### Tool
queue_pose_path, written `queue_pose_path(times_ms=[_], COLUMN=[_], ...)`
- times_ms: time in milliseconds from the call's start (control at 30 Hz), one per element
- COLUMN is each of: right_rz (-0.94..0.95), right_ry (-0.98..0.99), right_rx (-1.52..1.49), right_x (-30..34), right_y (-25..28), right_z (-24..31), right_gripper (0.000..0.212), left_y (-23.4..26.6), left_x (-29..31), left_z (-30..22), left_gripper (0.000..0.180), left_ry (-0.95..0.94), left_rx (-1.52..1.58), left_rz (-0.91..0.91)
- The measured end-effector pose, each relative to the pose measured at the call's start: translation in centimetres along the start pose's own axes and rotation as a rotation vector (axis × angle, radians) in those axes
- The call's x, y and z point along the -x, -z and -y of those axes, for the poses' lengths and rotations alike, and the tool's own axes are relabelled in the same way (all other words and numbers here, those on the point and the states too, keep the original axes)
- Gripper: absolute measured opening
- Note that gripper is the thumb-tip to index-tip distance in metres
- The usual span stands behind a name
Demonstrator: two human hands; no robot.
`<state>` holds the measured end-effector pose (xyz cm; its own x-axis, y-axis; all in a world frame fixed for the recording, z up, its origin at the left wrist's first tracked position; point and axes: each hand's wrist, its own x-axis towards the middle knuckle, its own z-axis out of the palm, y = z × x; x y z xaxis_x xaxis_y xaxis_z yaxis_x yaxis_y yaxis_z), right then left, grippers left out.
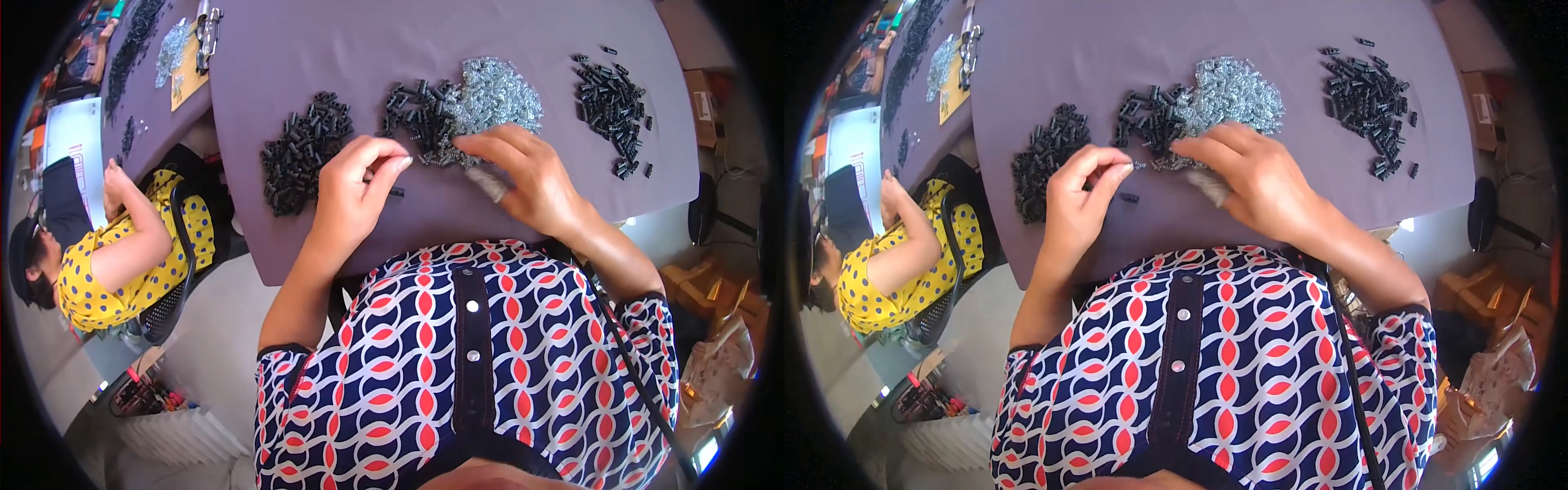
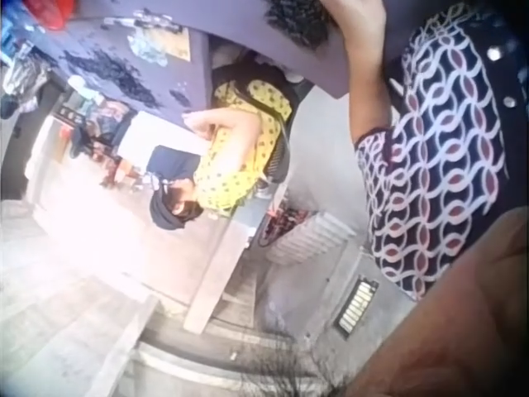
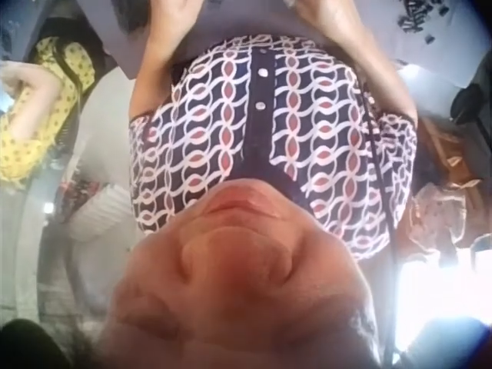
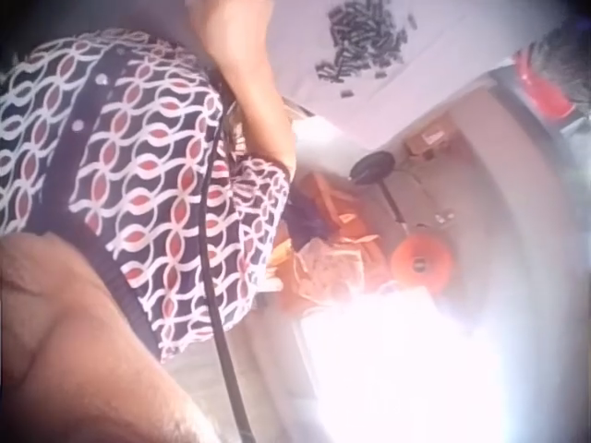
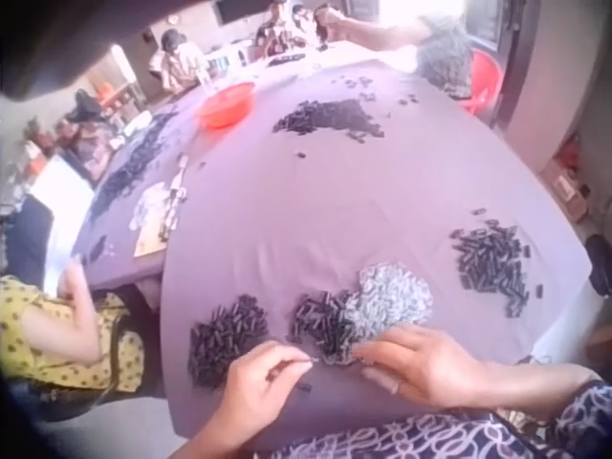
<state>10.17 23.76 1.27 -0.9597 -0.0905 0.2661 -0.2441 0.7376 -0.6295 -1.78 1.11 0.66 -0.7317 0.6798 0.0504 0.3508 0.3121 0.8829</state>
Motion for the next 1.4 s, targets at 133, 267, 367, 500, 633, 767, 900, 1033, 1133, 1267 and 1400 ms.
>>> queue_pose_path(times_ms=[133, 267, 367, 500, 633, 767, 900, 1033, 1133, 1267, 1400], right_rz=[-0.054, -0.112, 0.01, 0.014, 0.005, -0.061, 0.041, 0.053, 0.096, 0.104, 0.12], right_ry=[0.0, 0.052, -0.29, -0.173, -0.24, -0.231, -0.21, -0.21, -0.285, -0.28, -0.28], right_rx=[-0.292, -0.329, -0.743, -0.576, -0.527, -0.522, -0.54, -0.574, -0.695, -0.739, -0.693], right_x=[-3.3, -3.5, -2.0, -1.3, -0.6, 0.0, -0.6, -1.3, -1.7, -1.6, -1.2], right_y=[-1.3, -2.7, -3.1, -2.8, -1.5, -1.4, -1.6, -1.2, -0.9, -1.1, -1.4], right_z=[1.9, 1.3, 0.9, 0.3, -0.7, -1.0, -0.2, 0.6, 0.7, 0.8, 0.5], right_gripper=[0.04, 0.026, 0.023, 0.017, 0.016, 0.02, 0.017, 0.017, 0.016, 0.016, 0.016], left_y=[-0.9, -1.7, -2.6, -2.6, 0.2, 0.7, 0.4, 0.2, -0.8, -1.7, -1.9], left_x=[-0.6, 0.3, 1.2, 1.3, 0.7, 2.1, 2.0, 1.8, 2.0, 2.1, 1.9], left_z=[-0.7, -0.8, 0.0, 0.1, -0.4, 0.3, 0.4, -0.9, -1.5, -1.4, -1.3], left_gripper=[0.007, 0.012, 0.013, 0.013, 0.01, 0.02, 0.02, 0.016, 0.019, 0.019, 0.018], left_ry=[0.011, 0.246, 0.31, 0.249, 0.018, -0.188, -0.196, -0.091, 0.176, 0.194, 0.189], left_rx=[0.148, 0.517, 0.567, 0.472, -0.008, -0.55, -0.594, -0.135, 0.366, 0.463, 0.408], left_rz=[-0.03, -0.016, 0.034, 0.044, 0.022, 0.199, 0.186, 0.116, 0.106, 0.059, 0.058])
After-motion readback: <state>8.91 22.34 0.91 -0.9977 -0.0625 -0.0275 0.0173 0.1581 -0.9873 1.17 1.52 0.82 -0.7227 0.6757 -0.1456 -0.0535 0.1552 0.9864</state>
